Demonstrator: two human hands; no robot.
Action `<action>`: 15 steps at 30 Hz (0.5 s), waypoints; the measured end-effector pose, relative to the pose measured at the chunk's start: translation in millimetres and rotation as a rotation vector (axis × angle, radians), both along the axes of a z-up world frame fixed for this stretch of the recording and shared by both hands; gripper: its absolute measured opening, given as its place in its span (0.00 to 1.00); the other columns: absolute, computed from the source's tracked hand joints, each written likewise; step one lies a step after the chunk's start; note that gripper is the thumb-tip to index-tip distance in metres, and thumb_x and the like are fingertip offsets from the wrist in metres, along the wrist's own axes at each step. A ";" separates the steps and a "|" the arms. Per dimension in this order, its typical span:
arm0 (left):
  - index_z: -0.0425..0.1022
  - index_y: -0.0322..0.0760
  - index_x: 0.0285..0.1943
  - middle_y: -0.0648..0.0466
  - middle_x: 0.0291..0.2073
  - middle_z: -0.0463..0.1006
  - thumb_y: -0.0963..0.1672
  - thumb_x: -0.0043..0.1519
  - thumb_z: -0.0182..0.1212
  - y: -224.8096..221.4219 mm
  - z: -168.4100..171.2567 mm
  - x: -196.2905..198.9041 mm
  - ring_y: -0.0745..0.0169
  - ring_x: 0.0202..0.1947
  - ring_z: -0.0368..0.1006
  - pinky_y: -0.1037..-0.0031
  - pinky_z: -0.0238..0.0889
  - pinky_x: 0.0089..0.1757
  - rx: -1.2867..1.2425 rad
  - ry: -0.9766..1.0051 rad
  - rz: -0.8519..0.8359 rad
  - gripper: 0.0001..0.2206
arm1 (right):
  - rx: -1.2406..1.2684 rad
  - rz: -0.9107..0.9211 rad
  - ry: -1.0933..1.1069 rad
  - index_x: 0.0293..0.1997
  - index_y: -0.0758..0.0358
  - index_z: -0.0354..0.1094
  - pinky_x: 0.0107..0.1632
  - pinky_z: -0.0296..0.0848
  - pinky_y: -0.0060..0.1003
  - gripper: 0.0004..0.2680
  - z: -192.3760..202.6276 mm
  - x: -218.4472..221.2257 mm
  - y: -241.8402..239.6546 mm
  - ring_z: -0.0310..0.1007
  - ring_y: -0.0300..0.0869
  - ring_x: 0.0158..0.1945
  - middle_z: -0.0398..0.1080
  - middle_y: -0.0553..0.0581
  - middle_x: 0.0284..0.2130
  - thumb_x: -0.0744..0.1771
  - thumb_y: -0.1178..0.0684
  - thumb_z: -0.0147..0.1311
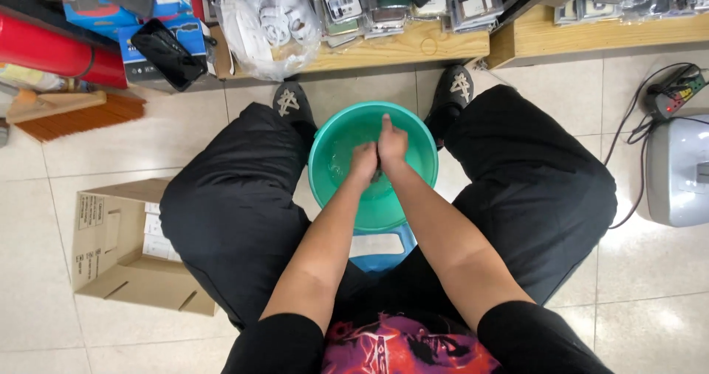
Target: The person sits on a low stool and washes a grey cloth in a green bucket of water, wringing it out and hanging it on a shelf. Then, the person picks up a small white box, opens it, and removes a white cable and a small white device.
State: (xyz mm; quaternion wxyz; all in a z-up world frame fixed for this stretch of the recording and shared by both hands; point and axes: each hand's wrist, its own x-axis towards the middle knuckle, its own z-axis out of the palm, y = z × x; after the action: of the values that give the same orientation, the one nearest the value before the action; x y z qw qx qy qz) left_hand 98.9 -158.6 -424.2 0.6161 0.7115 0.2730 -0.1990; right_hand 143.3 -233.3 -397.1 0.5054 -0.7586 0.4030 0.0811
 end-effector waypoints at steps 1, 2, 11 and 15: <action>0.82 0.37 0.31 0.46 0.29 0.80 0.47 0.59 0.48 5.4 0.5 -3.6 0.53 0.35 0.75 0.58 0.65 0.40 0.000 0.005 0.003 0.16 | 0.000 0.003 0.005 0.34 0.71 0.76 0.49 0.65 0.54 0.22 7.7 -11.8 10.1 0.73 0.62 0.50 0.75 0.72 0.33 0.65 0.35 0.46; 0.81 0.35 0.33 0.44 0.32 0.80 0.47 0.60 0.49 9.8 1.2 -2.0 0.52 0.37 0.74 0.58 0.64 0.42 -0.002 -0.017 0.030 0.16 | 0.010 0.071 -0.041 0.32 0.69 0.76 0.45 0.66 0.53 0.22 15.9 -18.7 19.1 0.74 0.59 0.45 0.75 0.70 0.31 0.66 0.35 0.46; 0.74 0.34 0.51 0.42 0.49 0.75 0.51 0.62 0.55 49.9 -38.8 16.6 0.46 0.54 0.69 0.55 0.61 0.55 0.036 0.086 0.041 0.18 | -0.244 0.394 0.063 0.47 0.62 0.68 0.54 0.70 0.52 0.13 1.4 -18.7 -16.5 0.71 0.56 0.53 0.72 0.63 0.41 0.66 0.42 0.52; 0.61 0.33 0.66 0.45 0.60 0.66 0.50 0.58 0.66 59.5 -23.6 -0.2 0.48 0.64 0.61 0.54 0.59 0.60 0.139 0.345 -0.069 0.31 | -0.293 0.473 0.194 0.59 0.65 0.60 0.64 0.65 0.47 0.15 14.6 -35.5 -7.5 0.64 0.53 0.61 0.67 0.64 0.51 0.67 0.54 0.51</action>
State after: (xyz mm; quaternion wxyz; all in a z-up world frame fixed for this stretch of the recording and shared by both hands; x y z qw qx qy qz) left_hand 98.7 -99.1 -447.8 0.5022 0.7166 0.3632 -0.3199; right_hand 107.8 -240.8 -382.6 0.3166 -0.8852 0.2689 0.2095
